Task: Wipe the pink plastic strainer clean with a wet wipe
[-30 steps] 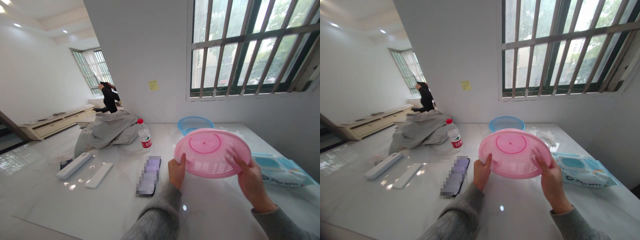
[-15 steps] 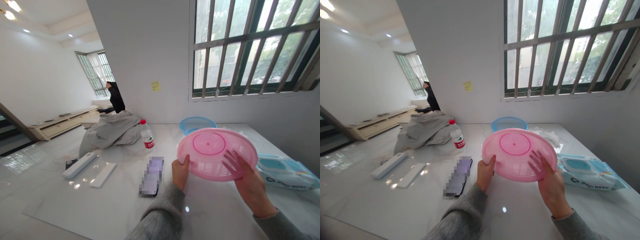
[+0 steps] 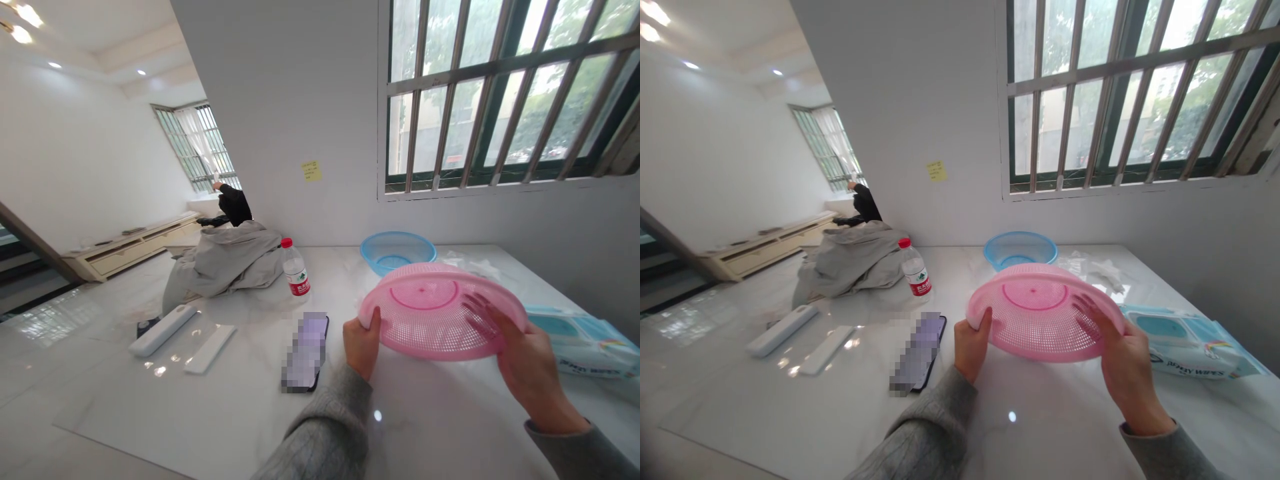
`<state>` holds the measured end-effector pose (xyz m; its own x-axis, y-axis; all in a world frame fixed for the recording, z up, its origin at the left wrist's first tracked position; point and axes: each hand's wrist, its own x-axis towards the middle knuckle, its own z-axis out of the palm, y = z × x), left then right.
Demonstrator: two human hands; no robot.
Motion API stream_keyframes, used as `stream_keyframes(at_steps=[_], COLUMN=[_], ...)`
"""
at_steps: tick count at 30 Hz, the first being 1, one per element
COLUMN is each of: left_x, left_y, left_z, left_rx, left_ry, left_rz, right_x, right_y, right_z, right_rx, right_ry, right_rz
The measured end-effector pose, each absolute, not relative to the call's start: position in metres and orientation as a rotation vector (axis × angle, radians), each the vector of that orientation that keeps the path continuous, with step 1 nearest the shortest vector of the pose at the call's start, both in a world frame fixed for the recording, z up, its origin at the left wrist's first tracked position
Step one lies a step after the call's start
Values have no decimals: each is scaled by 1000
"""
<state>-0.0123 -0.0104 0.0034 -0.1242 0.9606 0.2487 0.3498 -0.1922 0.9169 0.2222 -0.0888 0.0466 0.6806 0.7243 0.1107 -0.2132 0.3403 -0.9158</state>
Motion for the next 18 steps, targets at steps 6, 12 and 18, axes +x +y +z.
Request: stream_keyframes(at_steps=[6,12,18], left_x=[-12,-12,-10], left_y=[-9,-4,-8], left_z=[6,0,-1], left_rx=[1421,1338,1402], left_ry=[1430,1430,1434], left_rz=[1383,1342,1307], right_x=[205,192,217], right_y=[-88,-85,-82], right_z=[47,35,30], right_rx=[-988,-960,-1030], right_ry=[-461,-385,-472], right_rz=[668,888,755])
